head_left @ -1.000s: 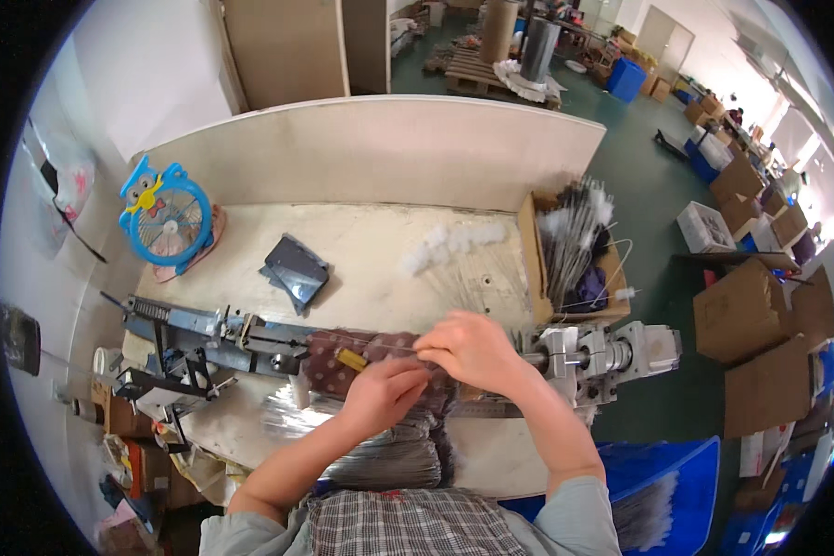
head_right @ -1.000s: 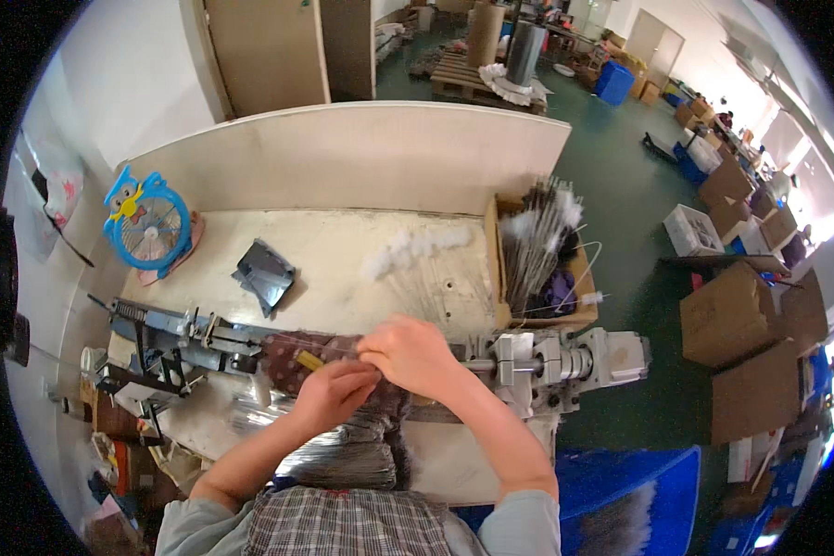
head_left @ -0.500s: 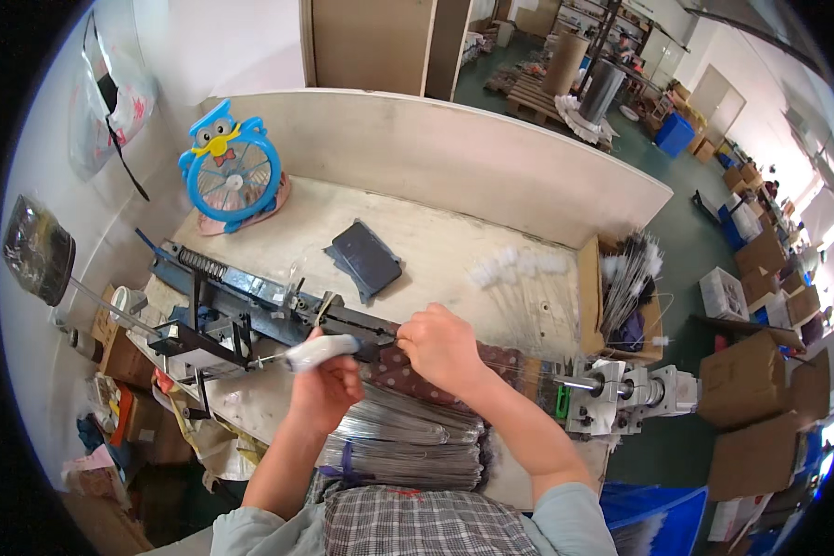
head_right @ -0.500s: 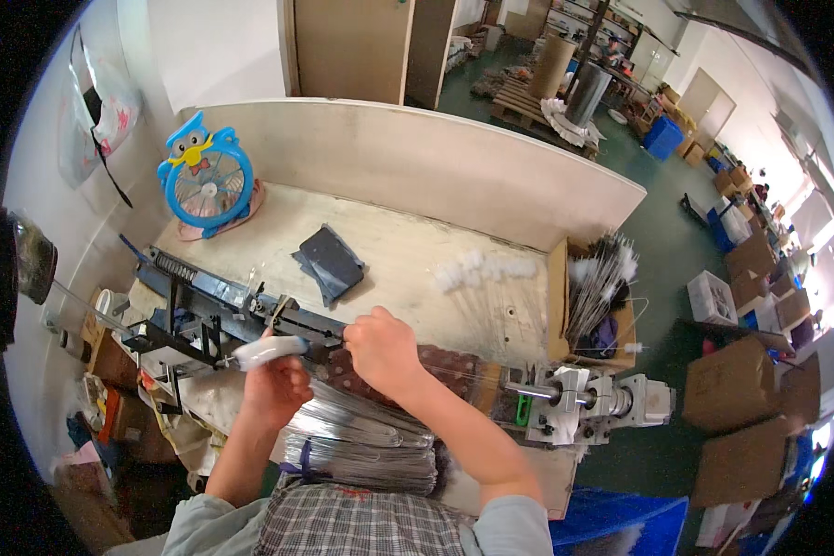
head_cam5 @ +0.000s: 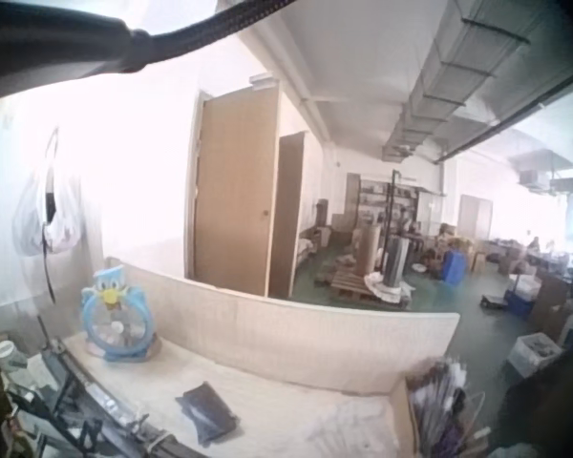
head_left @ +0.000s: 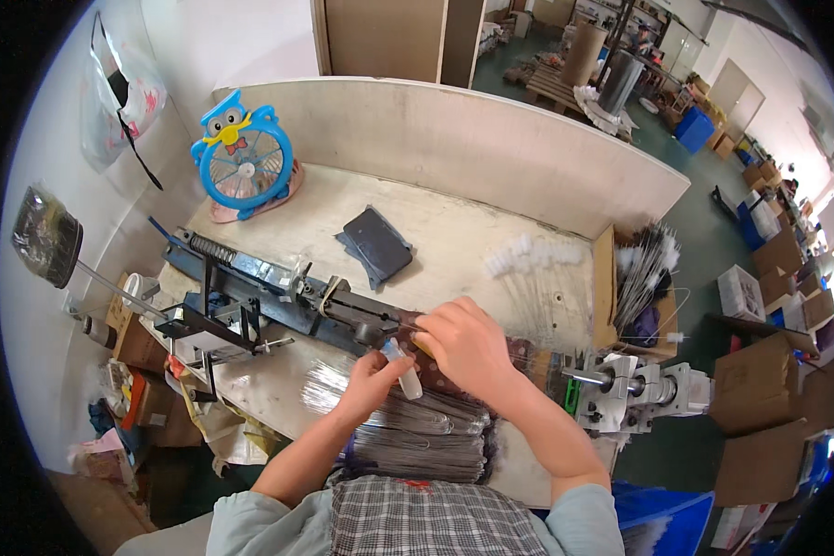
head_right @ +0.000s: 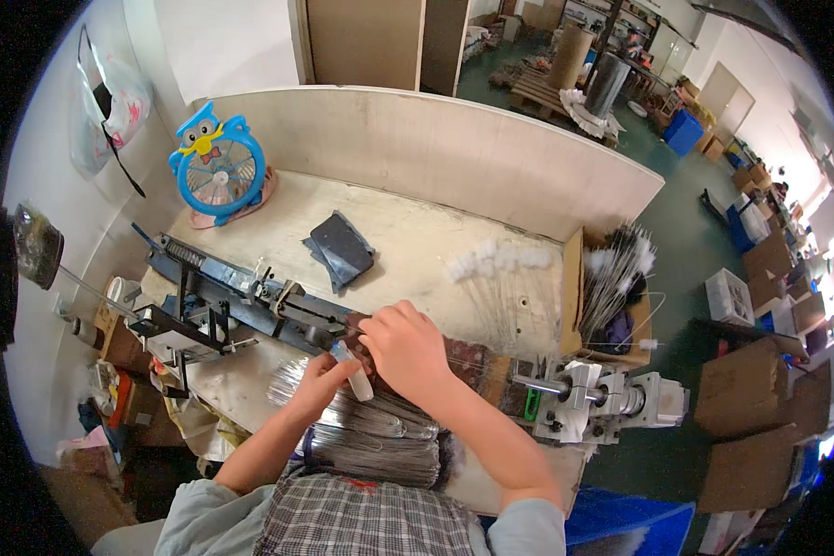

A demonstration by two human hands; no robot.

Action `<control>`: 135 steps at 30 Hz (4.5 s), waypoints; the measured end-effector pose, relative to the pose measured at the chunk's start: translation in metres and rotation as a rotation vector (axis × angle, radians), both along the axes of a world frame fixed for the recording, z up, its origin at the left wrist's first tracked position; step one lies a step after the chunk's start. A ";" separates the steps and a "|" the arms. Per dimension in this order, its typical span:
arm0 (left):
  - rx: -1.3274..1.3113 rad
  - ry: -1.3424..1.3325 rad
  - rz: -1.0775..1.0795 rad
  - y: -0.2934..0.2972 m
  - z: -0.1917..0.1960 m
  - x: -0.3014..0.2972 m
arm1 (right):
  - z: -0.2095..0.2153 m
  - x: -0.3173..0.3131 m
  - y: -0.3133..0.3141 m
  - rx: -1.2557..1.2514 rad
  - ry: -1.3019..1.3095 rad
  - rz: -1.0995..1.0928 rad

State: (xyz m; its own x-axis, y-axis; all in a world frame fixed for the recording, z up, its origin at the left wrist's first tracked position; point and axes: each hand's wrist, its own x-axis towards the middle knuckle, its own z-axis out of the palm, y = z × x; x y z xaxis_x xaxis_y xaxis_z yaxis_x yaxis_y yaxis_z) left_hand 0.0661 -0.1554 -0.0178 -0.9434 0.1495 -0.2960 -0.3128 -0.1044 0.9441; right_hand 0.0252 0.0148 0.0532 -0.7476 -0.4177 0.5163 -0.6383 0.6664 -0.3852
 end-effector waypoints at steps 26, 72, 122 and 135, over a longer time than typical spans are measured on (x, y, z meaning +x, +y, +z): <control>0.465 -0.318 0.646 -0.174 -0.030 0.029 | -0.062 0.019 0.013 0.226 -0.327 -0.019; 0.423 -0.104 0.302 0.043 0.024 -0.001 | -0.010 -0.006 0.010 0.056 -0.134 -0.048; 0.730 -0.102 0.432 0.051 0.028 0.001 | -0.010 0.018 -0.001 -0.067 0.046 -0.073; 0.743 -0.098 0.420 0.053 0.023 0.001 | -0.014 0.022 -0.006 -0.003 0.133 -0.176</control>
State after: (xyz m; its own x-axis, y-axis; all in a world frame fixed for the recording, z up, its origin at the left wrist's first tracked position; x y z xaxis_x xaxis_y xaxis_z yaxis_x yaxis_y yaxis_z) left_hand 0.0671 -0.1026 0.0053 -0.9392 -0.0191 -0.3427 -0.1863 -0.8101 0.5559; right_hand 0.0476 0.0089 0.0388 -0.7345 -0.2851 0.6158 -0.5572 0.7713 -0.3075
